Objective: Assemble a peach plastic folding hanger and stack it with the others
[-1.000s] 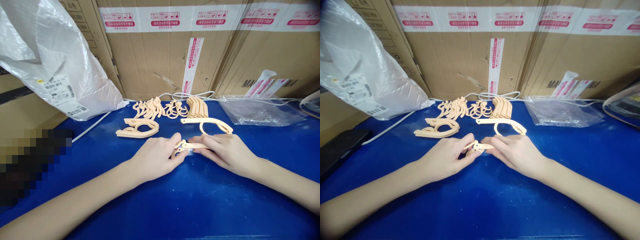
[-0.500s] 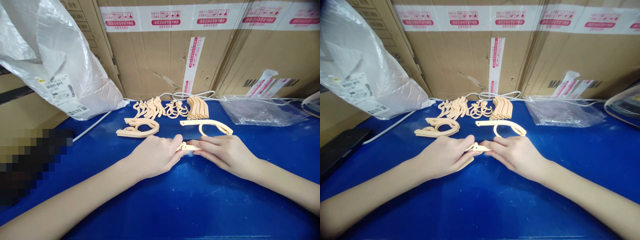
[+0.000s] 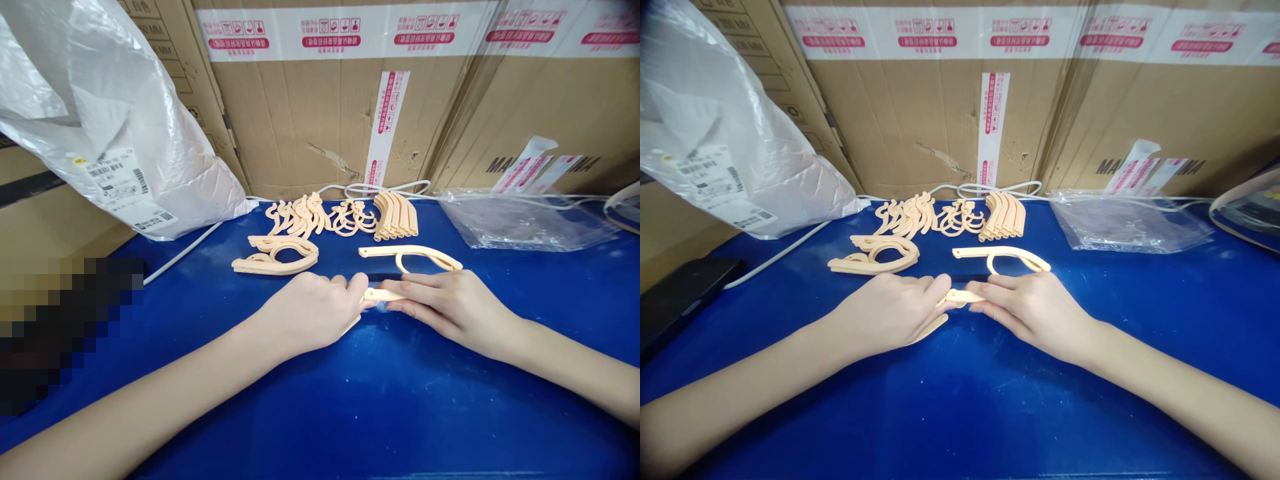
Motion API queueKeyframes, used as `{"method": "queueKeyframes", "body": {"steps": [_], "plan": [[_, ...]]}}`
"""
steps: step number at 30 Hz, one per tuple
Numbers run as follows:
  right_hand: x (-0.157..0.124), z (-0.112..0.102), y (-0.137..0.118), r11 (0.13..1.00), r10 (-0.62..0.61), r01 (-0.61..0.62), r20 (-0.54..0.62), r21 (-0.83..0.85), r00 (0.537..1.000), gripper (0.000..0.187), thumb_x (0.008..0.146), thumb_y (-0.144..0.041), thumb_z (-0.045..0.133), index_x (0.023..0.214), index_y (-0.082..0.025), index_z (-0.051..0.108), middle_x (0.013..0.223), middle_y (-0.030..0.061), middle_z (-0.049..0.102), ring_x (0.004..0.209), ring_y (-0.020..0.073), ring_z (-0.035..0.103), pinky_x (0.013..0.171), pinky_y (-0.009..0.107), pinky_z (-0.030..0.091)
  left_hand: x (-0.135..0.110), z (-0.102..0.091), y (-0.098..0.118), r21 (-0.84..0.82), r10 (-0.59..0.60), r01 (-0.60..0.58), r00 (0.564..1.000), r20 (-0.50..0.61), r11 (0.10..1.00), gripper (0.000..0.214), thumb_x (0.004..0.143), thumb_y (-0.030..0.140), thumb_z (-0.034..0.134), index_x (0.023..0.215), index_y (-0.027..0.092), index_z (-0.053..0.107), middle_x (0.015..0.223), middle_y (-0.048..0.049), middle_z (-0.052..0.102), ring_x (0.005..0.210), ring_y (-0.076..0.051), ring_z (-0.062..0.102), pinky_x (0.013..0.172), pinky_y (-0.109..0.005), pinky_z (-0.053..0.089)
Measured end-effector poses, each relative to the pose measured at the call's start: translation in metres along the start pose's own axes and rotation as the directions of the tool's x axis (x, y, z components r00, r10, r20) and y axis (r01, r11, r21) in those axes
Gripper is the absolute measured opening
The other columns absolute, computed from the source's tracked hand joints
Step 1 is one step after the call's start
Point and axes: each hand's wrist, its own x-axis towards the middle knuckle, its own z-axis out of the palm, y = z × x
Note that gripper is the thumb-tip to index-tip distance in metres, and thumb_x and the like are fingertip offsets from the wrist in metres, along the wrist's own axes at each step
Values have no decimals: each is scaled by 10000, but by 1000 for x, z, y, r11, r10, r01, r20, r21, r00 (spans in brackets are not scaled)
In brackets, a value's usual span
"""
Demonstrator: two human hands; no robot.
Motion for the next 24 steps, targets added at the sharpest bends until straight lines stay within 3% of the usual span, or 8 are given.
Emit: {"method": "queueKeyframes", "body": {"steps": [10, 15, 19, 24], "plan": [[1, 0, 0, 976, -126, 114, -53, -186, 991, 332, 1009, -298, 371, 1113, -161, 655, 852, 42, 724, 602, 128, 653, 533, 251, 454, -1, 2, 0, -170, -74, 85, 995, 69, 982, 313, 1003, 419, 327, 871, 178, 477, 588, -1, 609, 481, -196, 591, 408, -272, 149], [2, 0, 0, 937, -183, 153, -66, -313, 981, 312, 1005, -270, 378, 1077, -165, 664, 691, -4, 669, 485, 117, 567, 474, 268, 404, 0, -4, -2, -229, -61, 82, 993, 100, 970, 289, 1009, 365, 328, 826, 193, 470, 568, 22, 581, 472, -190, 567, 422, -270, 158], [2, -1, -1, 968, -144, 129, -57, -216, 988, 339, 1014, -296, 358, 1120, -158, 649, 764, 17, 700, 569, 114, 624, 521, 245, 445, 0, -6, -4, -234, -111, 129, 990, 87, 964, 367, 993, 478, 320, 840, 186, 480, 582, 11, 601, 491, -194, 586, 430, -265, 157], [2, -1, -1, 987, -112, 105, -54, -124, 992, 338, 1012, -305, 364, 1152, -169, 640, 863, 43, 725, 650, 120, 670, 554, 229, 470, -2, -2, -3, -129, -66, 65, 998, -2, 989, 362, 993, 461, 336, 840, 167, 479, 548, 5, 584, 475, -195, 598, 413, -255, 134]]}}
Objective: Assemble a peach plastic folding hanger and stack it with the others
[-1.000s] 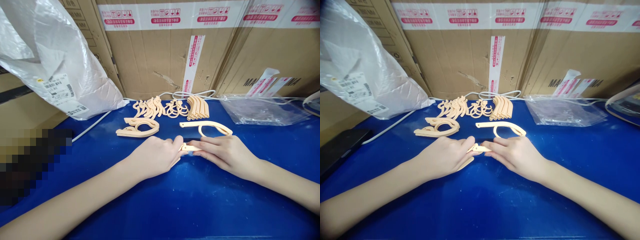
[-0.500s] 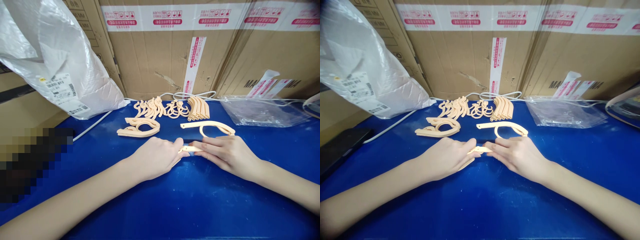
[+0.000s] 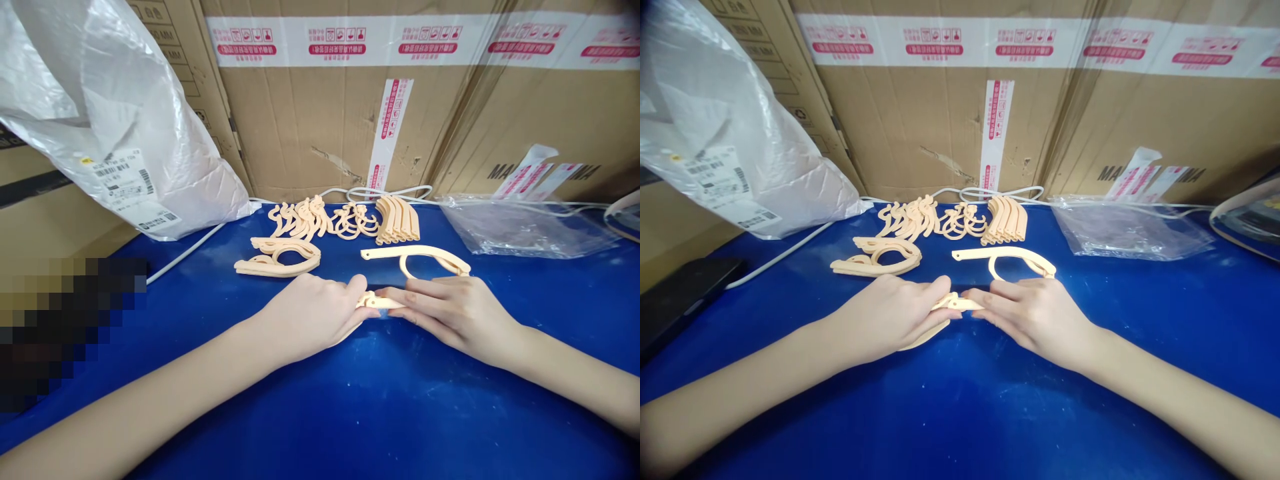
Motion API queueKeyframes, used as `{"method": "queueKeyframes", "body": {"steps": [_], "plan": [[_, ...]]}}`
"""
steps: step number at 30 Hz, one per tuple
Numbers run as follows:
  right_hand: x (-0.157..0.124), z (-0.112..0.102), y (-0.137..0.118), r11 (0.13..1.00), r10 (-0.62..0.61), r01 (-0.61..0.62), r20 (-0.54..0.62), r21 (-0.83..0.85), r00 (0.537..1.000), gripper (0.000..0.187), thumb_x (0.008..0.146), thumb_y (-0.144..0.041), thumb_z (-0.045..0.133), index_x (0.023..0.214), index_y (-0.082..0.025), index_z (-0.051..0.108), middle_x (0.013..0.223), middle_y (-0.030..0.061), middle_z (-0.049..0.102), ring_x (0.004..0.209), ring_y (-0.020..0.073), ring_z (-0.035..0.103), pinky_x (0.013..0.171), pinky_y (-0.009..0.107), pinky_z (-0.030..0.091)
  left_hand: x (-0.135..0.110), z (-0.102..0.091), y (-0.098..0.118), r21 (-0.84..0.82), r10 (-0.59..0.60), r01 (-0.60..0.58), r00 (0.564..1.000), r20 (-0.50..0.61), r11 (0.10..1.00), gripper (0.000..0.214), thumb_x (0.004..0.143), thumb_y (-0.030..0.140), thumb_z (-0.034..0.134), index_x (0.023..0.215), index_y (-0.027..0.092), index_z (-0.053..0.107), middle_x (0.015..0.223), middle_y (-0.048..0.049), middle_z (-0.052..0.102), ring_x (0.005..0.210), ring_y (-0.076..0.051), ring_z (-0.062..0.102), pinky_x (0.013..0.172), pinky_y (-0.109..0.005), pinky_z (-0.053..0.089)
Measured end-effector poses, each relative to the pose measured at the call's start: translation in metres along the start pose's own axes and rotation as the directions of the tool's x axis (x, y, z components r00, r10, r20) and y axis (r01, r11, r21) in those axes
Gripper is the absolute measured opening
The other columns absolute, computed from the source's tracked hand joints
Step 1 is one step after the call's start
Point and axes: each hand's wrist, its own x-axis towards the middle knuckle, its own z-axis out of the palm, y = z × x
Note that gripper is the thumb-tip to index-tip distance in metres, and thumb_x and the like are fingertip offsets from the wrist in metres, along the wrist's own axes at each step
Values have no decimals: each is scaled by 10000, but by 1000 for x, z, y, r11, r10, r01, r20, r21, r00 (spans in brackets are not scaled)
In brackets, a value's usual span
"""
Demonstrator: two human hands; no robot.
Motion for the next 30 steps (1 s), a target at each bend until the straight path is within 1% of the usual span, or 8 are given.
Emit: {"method": "queueKeyframes", "body": {"steps": [4, 7, 9, 13, 15, 20, 24, 30], "plan": [[-1, 1, 0, 999, 9, -9, 11, 41, 1000, 329, 1006, -301, 378, 1167, -176, 636, 844, 37, 726, 646, 134, 674, 548, 240, 476, -1, 3, 1, 36, 24, -22, 997, -70, 999, 346, 993, 440, 351, 824, 162, 469, 506, 19, 548, 424, -179, 573, 392, -248, 115], [-2, 1, 1, 997, 20, -22, 22, 68, 1000, 319, 1000, -298, 394, 1177, -184, 633, 907, 48, 732, 689, 149, 689, 552, 248, 486, -2, 6, 2, 48, 47, -42, 993, -107, 998, 338, 997, 419, 348, 821, 157, 468, 485, 29, 524, 401, -169, 556, 387, -247, 124], [-2, 2, 1, 995, 31, -33, 30, 91, 999, 315, 995, -297, 405, 1180, -184, 633, 935, 53, 732, 725, 162, 699, 561, 253, 497, -3, 8, 1, 74, 71, -61, 987, -144, 995, 349, 1008, 397, 309, 824, 149, 472, 490, 26, 521, 392, -164, 549, 384, -250, 134], [-3, 2, 1, 987, 62, -69, 55, 145, 997, 322, 996, -305, 402, 1181, -183, 636, 956, 54, 734, 770, 172, 706, 616, 265, 524, -2, 10, 1, 178, 139, -100, 965, -221, 979, 412, 1025, 337, 189, 799, 144, 474, 517, 6, 524, 381, -155, 532, 376, -262, 157], [-3, 2, 1, 983, 75, -84, 64, 164, 995, 323, 995, -310, 401, 1174, -186, 640, 974, 55, 734, 788, 176, 707, 627, 266, 527, -1, 9, 1, 231, 165, -108, 955, -246, 967, 421, 1025, 310, 170, 778, 149, 470, 509, 9, 504, 368, -150, 509, 369, -263, 168], [-2, 0, 0, 967, 104, -118, 70, 225, 992, 319, 991, -317, 413, 1166, -189, 648, 1020, 67, 732, 793, 170, 710, 621, 246, 523, -1, 6, 1, 309, 189, -103, 946, -263, 945, 393, 1018, 307, 206, 749, 164, 455, 523, 10, 487, 381, -147, 498, 360, -257, 204], [-2, 0, 1, 938, 132, -160, 113, 308, 985, 316, 984, -314, 432, 1192, -204, 642, 1006, 58, 733, 820, 168, 708, 684, 255, 538, -2, 5, 1, 334, 203, -110, 944, -258, 936, 363, 1012, 295, 236, 738, 174, 440, 531, 16, 475, 388, -142, 490, 366, -258, 236], [-2, 0, 3, 899, 145, -190, 141, 395, 979, 320, 969, -308, 464, 1236, -244, 628, 986, 38, 739, 911, 180, 702, 784, 270, 548, -2, 4, 2, 386, 236, -110, 926, -296, 916, 332, 1005, 286, 282, 725, 182, 428, 539, 24, 465, 409, -132, 475, 391, -255, 269]]}}
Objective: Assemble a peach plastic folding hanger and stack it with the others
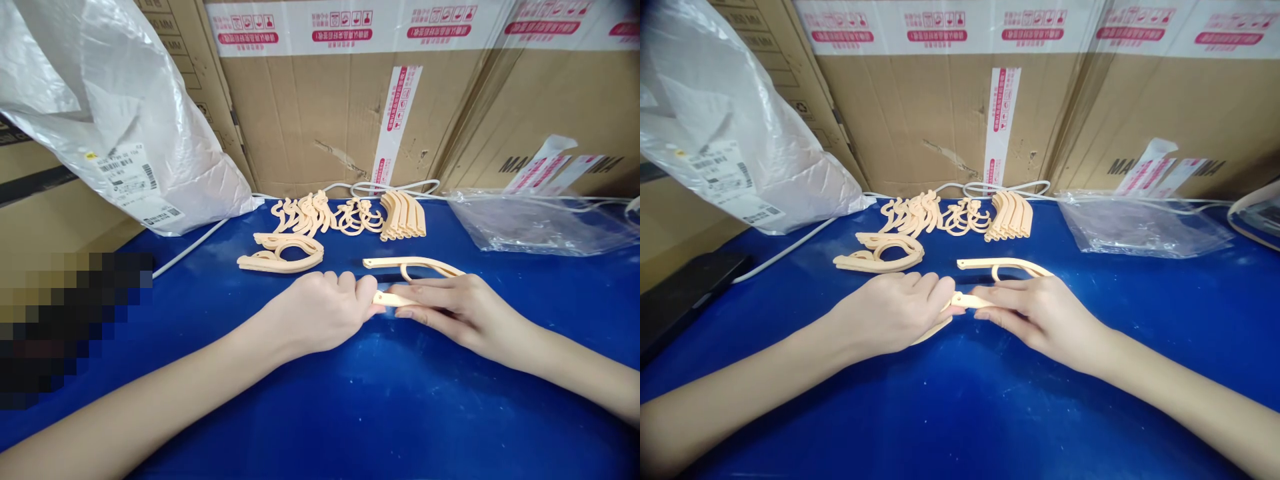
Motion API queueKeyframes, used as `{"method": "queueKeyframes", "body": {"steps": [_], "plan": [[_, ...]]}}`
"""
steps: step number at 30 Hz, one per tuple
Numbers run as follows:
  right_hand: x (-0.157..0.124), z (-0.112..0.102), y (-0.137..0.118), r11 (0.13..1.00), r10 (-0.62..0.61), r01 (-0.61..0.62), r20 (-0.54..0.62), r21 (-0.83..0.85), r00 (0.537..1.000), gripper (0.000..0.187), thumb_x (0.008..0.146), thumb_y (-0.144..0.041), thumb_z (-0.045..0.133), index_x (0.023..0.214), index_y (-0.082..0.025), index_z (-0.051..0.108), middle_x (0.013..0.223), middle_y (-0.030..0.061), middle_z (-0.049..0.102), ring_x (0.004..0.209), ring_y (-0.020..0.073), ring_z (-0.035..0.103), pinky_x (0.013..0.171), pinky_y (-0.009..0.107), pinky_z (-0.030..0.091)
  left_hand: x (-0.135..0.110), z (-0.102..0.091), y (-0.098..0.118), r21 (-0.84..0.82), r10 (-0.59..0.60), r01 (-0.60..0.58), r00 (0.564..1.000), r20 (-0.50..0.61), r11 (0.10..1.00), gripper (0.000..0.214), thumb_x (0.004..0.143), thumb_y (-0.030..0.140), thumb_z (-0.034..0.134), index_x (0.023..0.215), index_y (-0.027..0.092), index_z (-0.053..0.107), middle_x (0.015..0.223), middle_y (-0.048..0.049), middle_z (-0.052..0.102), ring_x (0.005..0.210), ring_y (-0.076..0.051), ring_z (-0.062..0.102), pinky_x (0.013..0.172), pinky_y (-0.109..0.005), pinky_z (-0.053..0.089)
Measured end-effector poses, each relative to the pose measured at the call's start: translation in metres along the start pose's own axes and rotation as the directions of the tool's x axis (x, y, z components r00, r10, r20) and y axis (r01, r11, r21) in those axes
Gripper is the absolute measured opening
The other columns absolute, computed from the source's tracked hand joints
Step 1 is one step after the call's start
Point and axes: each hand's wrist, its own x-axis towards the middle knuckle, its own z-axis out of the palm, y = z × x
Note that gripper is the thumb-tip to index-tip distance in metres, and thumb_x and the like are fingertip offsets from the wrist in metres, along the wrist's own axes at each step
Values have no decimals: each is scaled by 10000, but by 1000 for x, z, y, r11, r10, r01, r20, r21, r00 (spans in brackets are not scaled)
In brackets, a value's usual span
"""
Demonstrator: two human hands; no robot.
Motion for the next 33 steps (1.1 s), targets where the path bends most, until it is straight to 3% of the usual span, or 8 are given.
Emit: {"method": "queueKeyframes", "body": {"steps": [11, 20, 24, 33], "plan": [[1, -4, 2, 997, -14, 12, 28, 81, 1000, 332, 953, -255, 493, 1262, -287, 611, 1026, 23, 735, 959, 178, 688, 824, 273, 541, 2, -4, -1, 15, -2, 3, 1000, -17, 1000, 326, 1002, 297, 318, 728, 177, 449, 577, 11, 488, 473, -144, 491, 450, -281, 292], [2, -6, 0, 992, 47, -56, 79, 115, 996, 283, 959, -308, 488, 1172, -248, 663, 911, 29, 731, 780, 158, 679, 796, 284, 530, 1, -2, -3, 6, 17, -17, 1000, 3, 1000, 333, 1001, 351, 339, 748, 173, 461, 608, 5, 497, 511, -158, 503, 462, -289, 305], [2, -5, 1, 995, 32, -39, 72, 94, 997, 280, 964, -321, 472, 1139, -246, 677, 905, 34, 735, 777, 166, 684, 748, 280, 533, 1, 3, -3, -56, 26, -26, 1000, 3, 998, 358, 994, 400, 341, 759, 168, 477, 618, 2, 517, 529, -163, 526, 464, -292, 319], [2, -3, -3, 1000, 26, -25, 43, -7, 999, 309, 976, -309, 451, 1204, -241, 648, 988, 48, 729, 870, 169, 693, 768, 281, 535, -1, 10, -4, -207, -39, 38, 999, -2, 977, 292, 970, 337, 380, 762, 173, 502, 639, 16, 576, 563, -147, 568, 506, -289, 361]]}}
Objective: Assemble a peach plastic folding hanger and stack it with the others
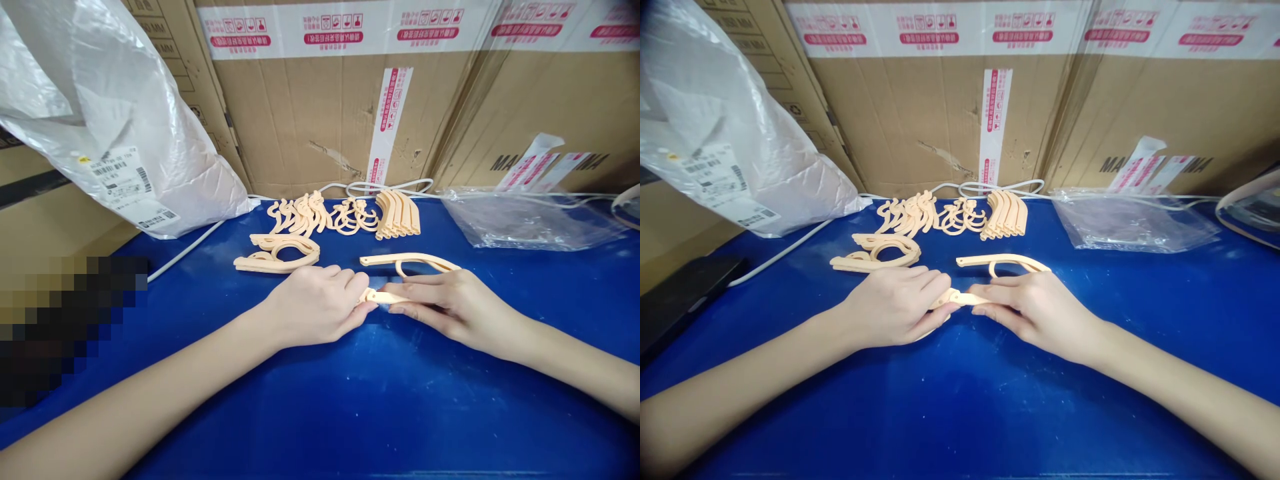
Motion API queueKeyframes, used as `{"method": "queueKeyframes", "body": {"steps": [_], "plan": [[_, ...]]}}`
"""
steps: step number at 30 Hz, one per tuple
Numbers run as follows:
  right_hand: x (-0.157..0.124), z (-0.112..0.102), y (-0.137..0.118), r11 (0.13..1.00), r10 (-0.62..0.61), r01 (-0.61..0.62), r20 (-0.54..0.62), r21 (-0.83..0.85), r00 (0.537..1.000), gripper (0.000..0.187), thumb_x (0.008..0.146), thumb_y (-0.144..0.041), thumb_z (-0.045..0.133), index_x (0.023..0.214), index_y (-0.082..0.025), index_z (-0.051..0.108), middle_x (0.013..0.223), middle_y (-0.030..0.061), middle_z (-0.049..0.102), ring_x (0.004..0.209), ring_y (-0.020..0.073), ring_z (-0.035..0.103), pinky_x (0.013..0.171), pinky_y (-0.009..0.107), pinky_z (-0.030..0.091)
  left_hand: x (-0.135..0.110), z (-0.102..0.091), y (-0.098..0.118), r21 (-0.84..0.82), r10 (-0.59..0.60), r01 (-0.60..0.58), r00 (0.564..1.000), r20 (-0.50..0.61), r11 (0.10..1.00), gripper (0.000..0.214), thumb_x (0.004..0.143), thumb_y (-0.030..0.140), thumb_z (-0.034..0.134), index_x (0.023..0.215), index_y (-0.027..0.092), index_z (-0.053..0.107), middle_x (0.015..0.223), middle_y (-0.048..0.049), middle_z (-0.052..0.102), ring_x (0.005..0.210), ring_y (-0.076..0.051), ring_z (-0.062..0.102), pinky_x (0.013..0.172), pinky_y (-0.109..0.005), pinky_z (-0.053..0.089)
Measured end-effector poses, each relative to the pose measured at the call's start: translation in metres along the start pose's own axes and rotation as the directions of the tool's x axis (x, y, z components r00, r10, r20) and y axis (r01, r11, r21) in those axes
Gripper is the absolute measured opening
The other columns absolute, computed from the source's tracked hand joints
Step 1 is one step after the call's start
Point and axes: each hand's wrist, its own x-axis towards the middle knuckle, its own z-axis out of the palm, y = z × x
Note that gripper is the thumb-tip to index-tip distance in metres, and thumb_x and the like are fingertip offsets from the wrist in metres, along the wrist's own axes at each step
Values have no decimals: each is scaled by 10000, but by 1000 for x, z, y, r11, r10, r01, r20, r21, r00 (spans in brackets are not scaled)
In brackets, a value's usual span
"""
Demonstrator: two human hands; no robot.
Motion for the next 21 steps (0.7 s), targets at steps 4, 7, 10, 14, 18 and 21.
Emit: {"method": "queueKeyframes", "body": {"steps": [4, 7, 10, 14, 18, 21], "plan": [[0, 1, 0, 1000, -4, 4, -3, -20, 1000, 305, 972, -303, 460, 1200, -236, 652, 987, 43, 729, 871, 165, 697, 766, 268, 537, 0, -1, -1, -3, 9, -9, 1000, -11, 1000, 290, 963, 339, 397, 748, 174, 501, 630, 22, 577, 552, -140, 568, 495, -286, 353], [-1, 2, 1, 1000, -2, 2, 9, -15, 1000, 301, 972, -302, 464, 1199, -237, 652, 954, 43, 725, 847, 160, 694, 760, 267, 534, 0, -2, -1, 14, 19, -18, 999, -30, 1000, 289, 955, 332, 409, 728, 177, 498, 606, 26, 568, 533, -138, 564, 482, -290, 342], [-1, 3, 2, 1000, 2, -1, 18, -24, 1000, 302, 973, -301, 462, 1197, -232, 652, 907, 44, 720, 807, 159, 691, 746, 274, 534, 0, -2, -1, 20, 19, -18, 999, -35, 1000, 288, 953, 323, 407, 720, 179, 496, 598, 30, 568, 530, -135, 567, 483, -290, 343], [-2, 3, 2, 999, -7, 7, -7, -45, 1000, 307, 976, -307, 454, 1196, -233, 654, 913, 47, 723, 785, 154, 690, 715, 266, 533, -1, -2, 0, 12, 13, -13, 1000, -21, 1000, 290, 957, 323, 401, 720, 181, 491, 603, 33, 575, 531, -130, 571, 485, -284, 340], [-1, 3, 1, 999, -7, 7, -13, -50, 1000, 321, 977, -316, 448, 1220, -236, 643, 945, 55, 725, 781, 155, 685, 701, 267, 525, -1, -3, 0, -15, 0, 0, 1000, -28, 1000, 288, 959, 318, 406, 721, 180, 491, 601, 36, 574, 532, -124, 570, 482, -279, 331], [-1, 3, 2, 998, -19, 17, -24, -62, 1000, 321, 980, -323, 445, 1214, -231, 644, 927, 53, 724, 761, 150, 681, 673, 258, 515, -1, -4, 1, -38, -4, 3, 1000, -16, 999, 282, 956, 313, 402, 727, 178, 498, 600, 34, 567, 528, -131, 564, 480, -288, 334]]}}
